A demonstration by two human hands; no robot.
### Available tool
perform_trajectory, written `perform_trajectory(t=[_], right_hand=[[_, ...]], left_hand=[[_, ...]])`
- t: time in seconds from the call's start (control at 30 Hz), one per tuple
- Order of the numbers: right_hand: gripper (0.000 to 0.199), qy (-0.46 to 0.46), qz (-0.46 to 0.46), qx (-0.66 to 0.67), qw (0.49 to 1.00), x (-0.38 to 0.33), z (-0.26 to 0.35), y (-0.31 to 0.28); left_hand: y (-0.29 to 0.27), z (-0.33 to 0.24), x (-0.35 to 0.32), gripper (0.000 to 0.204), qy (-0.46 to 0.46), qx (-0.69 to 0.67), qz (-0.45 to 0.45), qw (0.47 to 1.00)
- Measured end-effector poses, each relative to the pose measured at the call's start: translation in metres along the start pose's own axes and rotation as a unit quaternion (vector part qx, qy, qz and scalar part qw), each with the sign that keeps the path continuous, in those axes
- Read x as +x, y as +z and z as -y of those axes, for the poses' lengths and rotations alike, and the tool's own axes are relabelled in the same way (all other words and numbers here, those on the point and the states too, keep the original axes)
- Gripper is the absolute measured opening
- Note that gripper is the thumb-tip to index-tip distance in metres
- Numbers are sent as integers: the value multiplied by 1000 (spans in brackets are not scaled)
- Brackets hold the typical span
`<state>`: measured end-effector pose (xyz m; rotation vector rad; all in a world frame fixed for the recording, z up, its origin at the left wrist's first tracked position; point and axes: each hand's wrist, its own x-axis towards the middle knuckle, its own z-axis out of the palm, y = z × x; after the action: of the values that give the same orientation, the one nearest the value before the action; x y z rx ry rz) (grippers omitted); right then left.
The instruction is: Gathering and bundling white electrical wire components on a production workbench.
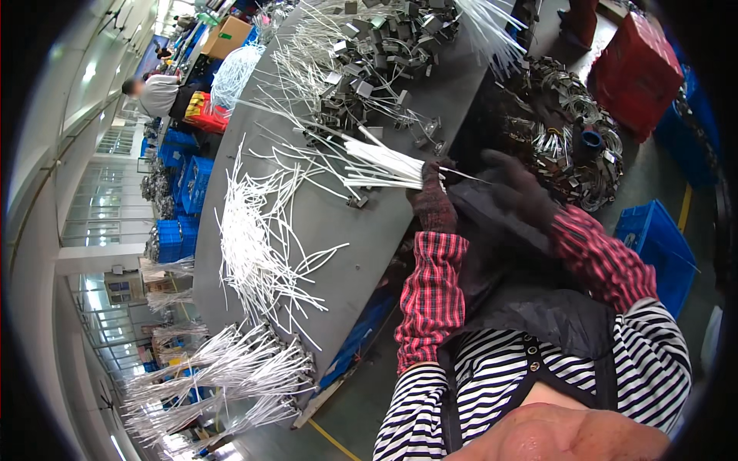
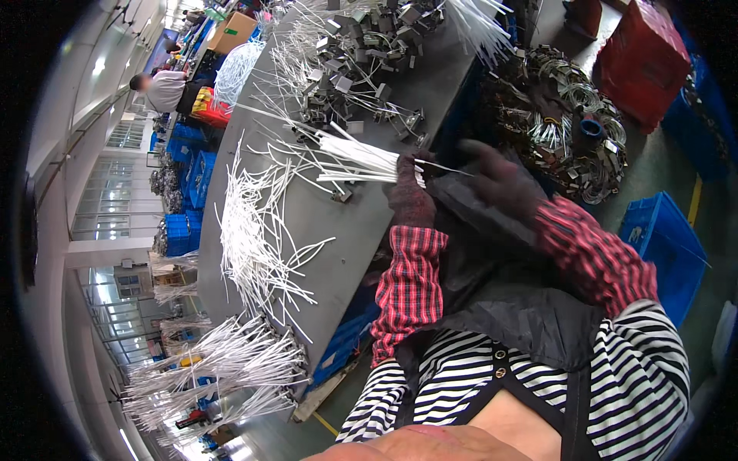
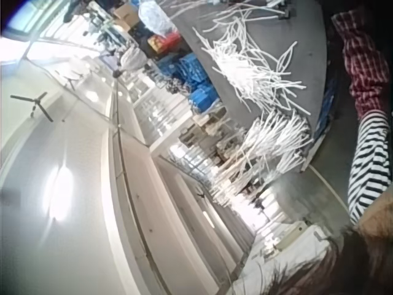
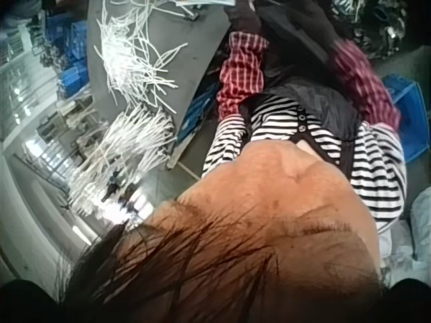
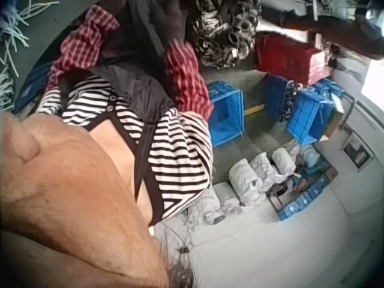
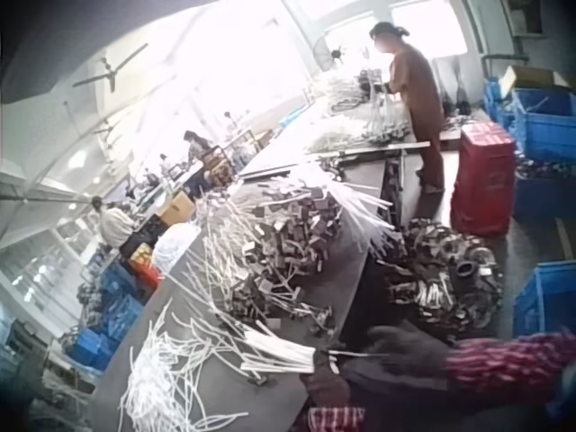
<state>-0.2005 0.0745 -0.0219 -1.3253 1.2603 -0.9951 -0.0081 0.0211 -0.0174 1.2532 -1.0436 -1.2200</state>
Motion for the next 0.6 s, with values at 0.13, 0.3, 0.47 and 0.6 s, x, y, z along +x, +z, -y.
perform_trajectory(t=[0.13, 0.3, 0.47, 0.6], right_hand=[[51, -41, 41, 80, 995, 74, 64, 72], [54, -256, -5, -323, 911, 135, 45, 67], [57, -378, -47, -482, 789, 165, 17, 43], [53, -339, 23, -545, 767, 173, 26, 25]], left_hand=[[-21, -3, 20, 19, -5, 99, -54, 994], [-85, -44, 47, 35, 33, 214, -238, 947], [-106, -55, 44, 24, -56, -34, -226, 972], [-88, -50, 29, 23, -62, -156, -166, 972]])
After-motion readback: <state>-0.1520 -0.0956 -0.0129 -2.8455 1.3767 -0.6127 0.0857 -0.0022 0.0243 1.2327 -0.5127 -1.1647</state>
